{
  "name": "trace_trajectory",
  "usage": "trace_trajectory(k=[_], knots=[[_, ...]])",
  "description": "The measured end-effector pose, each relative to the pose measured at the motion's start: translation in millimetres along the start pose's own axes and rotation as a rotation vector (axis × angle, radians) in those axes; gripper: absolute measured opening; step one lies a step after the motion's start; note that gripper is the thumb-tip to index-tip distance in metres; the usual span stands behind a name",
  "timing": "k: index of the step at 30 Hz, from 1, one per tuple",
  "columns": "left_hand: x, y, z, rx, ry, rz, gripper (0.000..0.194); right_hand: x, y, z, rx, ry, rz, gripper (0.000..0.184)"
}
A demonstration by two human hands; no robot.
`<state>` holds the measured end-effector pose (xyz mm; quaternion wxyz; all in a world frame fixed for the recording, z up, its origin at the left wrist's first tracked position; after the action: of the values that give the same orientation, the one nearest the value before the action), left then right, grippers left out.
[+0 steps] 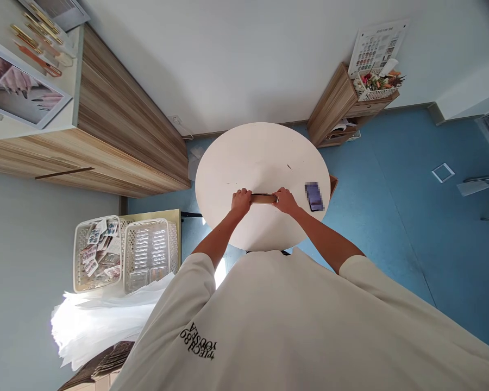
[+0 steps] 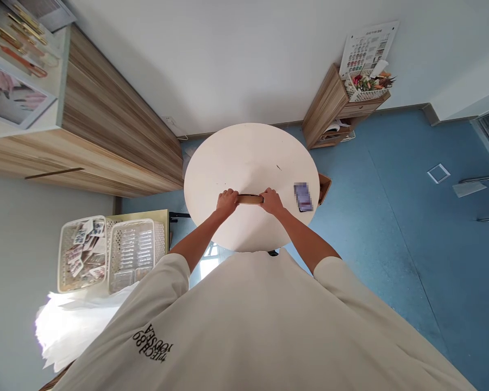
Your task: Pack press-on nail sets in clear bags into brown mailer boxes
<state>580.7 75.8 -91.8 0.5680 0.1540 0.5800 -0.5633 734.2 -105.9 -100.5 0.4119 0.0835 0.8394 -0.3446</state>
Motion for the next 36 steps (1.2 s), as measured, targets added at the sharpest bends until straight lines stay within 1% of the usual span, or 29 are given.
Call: trace_trajectory(k=[4,7,11,15,18,22,27,29,33,36], knots=[[-2.4,3,3,0.016,-0.027,-0.018,0.031,3,3,0,0.047,0.087,-0.040,0.039],[-3.2,4,4,0.027,-0.022,-0.031,0.030,4,4,-2,0.063,0.103,-0.032,0.040],[-0.6,2,-1,0.063,-0.016,-0.026,0.028,4,1,-3,0.049,0.146,-0.022,0.043],[3.6,0,-8,0.130,-0.004,-0.012,0.032,3,-4,-3,0.007,0.175,-0.033,0.046],[3.4,2,-13,0.175,-0.009,-0.023,0.031,2,-5,-2,-0.017,0.141,-0.036,0.045],[-0.7,6,-19,0.200,-0.044,-0.051,0.031,4,-4,1,-0.033,0.109,-0.035,0.039],[-4.2,5,-28,0.175,-0.240,-0.081,0.035,8,-5,5,-0.066,0.106,-0.030,0.041],[-5.3,3,-29,0.174,-0.286,-0.084,0.038,9,-5,6,-0.068,0.095,-0.030,0.043],[-6.9,-1,-28,0.181,-0.263,-0.067,0.044,9,-4,7,-0.077,0.049,-0.031,0.049],[-5.0,-2,-28,0.192,-0.193,-0.062,0.043,11,-4,7,-0.093,-0.021,-0.016,0.052]])
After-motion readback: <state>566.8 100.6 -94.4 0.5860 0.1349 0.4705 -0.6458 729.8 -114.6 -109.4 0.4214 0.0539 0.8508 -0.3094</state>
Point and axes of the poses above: each hand's wrist, its own y-axis towards the middle knuckle, its own x-axis out of the palm, z = x × y, the point moved 2 cm from there along y, towards the middle knuckle, and after that the axes turned 10 degrees about -z, right-handed, at the moved point
